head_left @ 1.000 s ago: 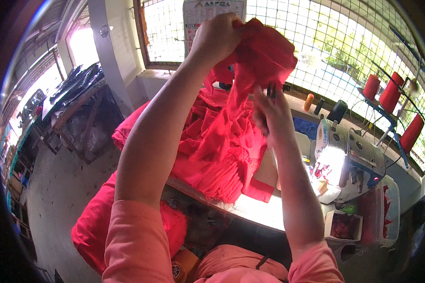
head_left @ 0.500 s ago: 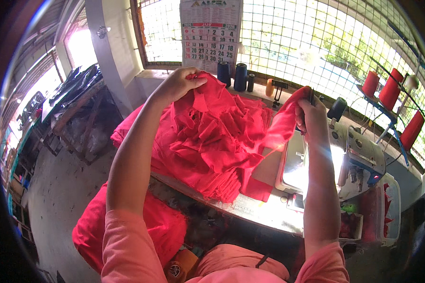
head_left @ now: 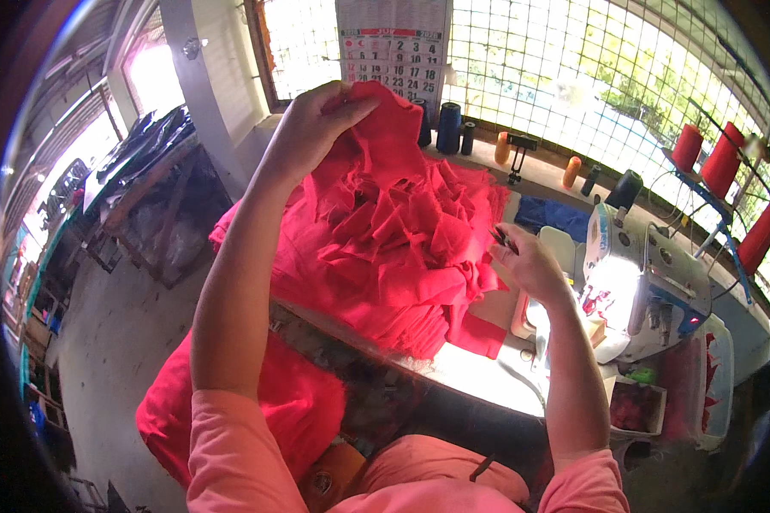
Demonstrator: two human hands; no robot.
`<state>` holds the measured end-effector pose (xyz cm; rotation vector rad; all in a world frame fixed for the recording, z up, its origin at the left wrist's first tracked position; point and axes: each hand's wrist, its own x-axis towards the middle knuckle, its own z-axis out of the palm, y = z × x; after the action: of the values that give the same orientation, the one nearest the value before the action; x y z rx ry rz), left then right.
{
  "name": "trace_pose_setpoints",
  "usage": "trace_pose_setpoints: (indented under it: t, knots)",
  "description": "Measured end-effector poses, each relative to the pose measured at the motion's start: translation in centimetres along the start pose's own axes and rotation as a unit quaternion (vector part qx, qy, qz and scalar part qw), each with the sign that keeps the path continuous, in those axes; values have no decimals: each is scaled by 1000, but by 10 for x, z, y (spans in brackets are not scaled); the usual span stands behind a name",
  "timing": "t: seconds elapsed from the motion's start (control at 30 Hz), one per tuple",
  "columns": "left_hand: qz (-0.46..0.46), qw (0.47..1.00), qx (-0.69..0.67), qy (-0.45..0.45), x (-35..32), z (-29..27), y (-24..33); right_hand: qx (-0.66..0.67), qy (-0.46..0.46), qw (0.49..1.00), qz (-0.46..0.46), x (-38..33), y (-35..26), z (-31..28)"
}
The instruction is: The person repeatedly picks up red fabric pieces from a pile, trims loose threads or edges using scissors, and places the trimmed pieces into a nearby container. The process is repeated continuously with multiple fabric pieces.
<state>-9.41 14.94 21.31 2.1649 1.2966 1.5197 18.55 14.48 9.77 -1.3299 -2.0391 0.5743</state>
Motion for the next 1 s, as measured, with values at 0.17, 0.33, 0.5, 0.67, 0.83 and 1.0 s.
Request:
trace_pose_setpoints:
  t: [0.17,0.33,0.5,0.67,0.83,1.0]
  knots:
    - [29,999,27,-10,2,1,16,-79,0,993,-90,12,-44,-7]
    - [34,999,6,-26,5,12,24,-81,45,989,-115,34,-52,4]
    - [6,1000,12,-27,4,2,29,-47,-15,993,-103,26,-56,3]
    - [-6,998,-63,-29,0,-1,28,-35,-34,992,-118,23,-66,12]
    - [-57,972,-226,10,-9,3,37,0,-9,989,-151,26,-67,31]
    - [-134,886,-444,13,-35,-3,17,259,-40,963,-56,-5,-60,18]
